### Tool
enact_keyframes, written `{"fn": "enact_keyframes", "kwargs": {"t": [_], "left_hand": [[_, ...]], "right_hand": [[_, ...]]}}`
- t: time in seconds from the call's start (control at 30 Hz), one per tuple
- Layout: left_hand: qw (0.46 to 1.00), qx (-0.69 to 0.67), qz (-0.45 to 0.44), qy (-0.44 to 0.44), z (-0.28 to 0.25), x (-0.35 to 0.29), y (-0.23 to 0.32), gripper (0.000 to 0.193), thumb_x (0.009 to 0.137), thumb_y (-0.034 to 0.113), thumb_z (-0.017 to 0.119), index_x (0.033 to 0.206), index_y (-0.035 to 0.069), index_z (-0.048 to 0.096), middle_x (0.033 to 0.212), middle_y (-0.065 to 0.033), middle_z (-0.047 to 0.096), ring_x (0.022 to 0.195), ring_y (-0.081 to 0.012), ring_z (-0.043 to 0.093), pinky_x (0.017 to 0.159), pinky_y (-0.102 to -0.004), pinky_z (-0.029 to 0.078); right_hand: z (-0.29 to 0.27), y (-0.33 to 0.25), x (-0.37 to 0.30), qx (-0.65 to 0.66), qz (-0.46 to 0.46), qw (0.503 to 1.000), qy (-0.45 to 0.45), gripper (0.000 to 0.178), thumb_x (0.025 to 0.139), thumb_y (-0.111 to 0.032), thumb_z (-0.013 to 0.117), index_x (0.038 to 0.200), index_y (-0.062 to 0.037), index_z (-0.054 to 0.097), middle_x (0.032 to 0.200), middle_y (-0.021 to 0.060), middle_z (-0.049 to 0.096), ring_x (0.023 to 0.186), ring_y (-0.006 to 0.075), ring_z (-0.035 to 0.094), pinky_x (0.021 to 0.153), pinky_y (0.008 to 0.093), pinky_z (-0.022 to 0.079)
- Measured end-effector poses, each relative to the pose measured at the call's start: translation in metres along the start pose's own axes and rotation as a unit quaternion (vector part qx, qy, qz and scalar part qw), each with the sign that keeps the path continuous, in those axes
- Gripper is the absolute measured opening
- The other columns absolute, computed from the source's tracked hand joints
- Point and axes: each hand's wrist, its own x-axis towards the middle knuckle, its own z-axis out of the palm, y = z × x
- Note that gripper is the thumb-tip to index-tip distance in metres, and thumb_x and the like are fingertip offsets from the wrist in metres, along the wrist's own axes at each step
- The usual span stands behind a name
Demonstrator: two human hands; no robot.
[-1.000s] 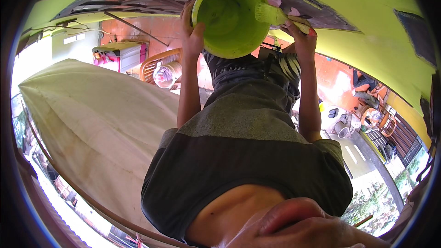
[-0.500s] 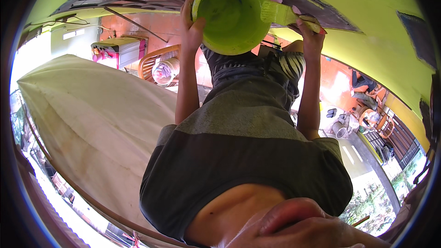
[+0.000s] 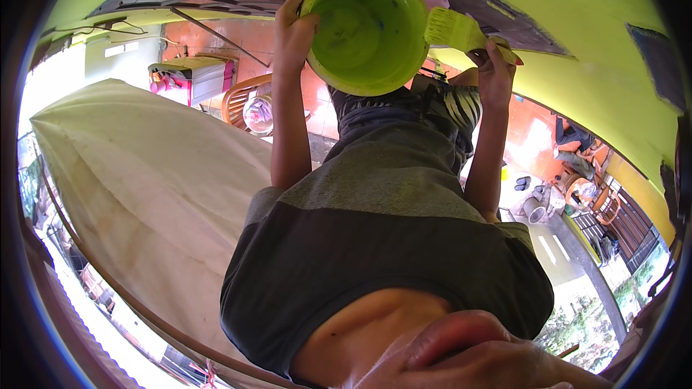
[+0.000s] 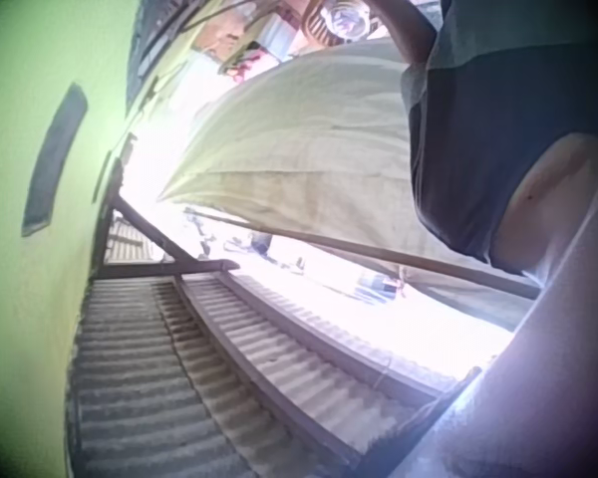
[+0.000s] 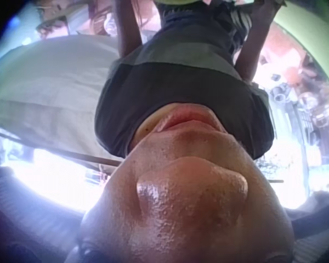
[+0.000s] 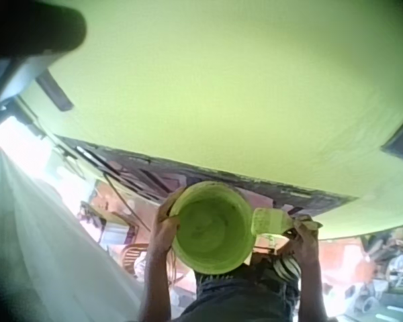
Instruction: The person paints a ceiling with yellow paint using a brush and a small bucket. They repeatedly dip the brush into the bucket and apply paint to the ceiling surface, covering areas around dark rectangular patches.
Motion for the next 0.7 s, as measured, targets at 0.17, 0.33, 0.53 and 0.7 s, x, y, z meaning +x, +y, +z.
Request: {"fn": "enact_keyframes", "kwargs": {"t": [0.17, 0.33, 0.53, 0.7], "left_hand": [[0.997, 0.03, 0.065, -0.001, 0.005, 0.004, -0.008, 0.06, 0.082, -0.005, 0.05, 0.141, 0.001, 0.061, 0.129, -0.0135, 0.069, 0.115, -0.0196, 0.066, 0.1, -0.0312, 0.052], [0.996, 0.057, 0.069, 0.002, 0.006, 0.011, -0.01, 0.053, 0.086, 0.001, 0.059, 0.138, 0.001, 0.063, 0.121, -0.0116, 0.072, 0.105, -0.0161, 0.068, 0.094, -0.03, 0.053], [0.996, 0.05, 0.07, -0.001, 0.003, 0.014, -0.013, 0.047, 0.089, 0.001, 0.064, 0.137, 0.0, 0.064, 0.119, -0.0108, 0.072, 0.105, -0.0153, 0.068, 0.094, -0.0297, 0.054], [0.997, 0.051, 0.06, 0.008, 0.004, 0.013, -0.015, 0.046, 0.09, 0.002, 0.067, 0.136, -0.001, 0.064, 0.12, -0.0103, 0.072, 0.106, -0.0152, 0.067, 0.095, -0.0295, 0.053]], "right_hand": [[-0.005, 0.002, 0.009, -0.063, 0.01, 0.998, 0.014, 0.017, 0.1, -0.009, 0.065, 0.114, -0.0004, 0.063, 0.108, 0.0131, 0.071, 0.092, 0.0239, 0.074, 0.083, 0.0408, 0.064], [0.008, -0.004, 0.03, -0.126, 0.047, 0.991, -0.028, 0.023, 0.096, -0.011, 0.072, 0.114, 0.0036, 0.066, 0.105, 0.0125, 0.071, 0.091, 0.0222, 0.073, 0.084, 0.0381, 0.064], [0.025, -0.019, 0.038, -0.196, 0.066, 0.976, -0.065, 0.025, 0.091, -0.016, 0.078, 0.107, 0.0035, 0.074, 0.1, 0.0101, 0.075, 0.089, 0.0172, 0.072, 0.082, 0.0294, 0.058], [0.016, -0.038, 0.035, -0.297, 0.043, 0.953, -0.046, 0.031, 0.09, -0.021, 0.079, 0.108, 0.0037, 0.075, 0.096, 0.0097, 0.076, 0.089, 0.0153, 0.072, 0.083, 0.0284, 0.055]]}}
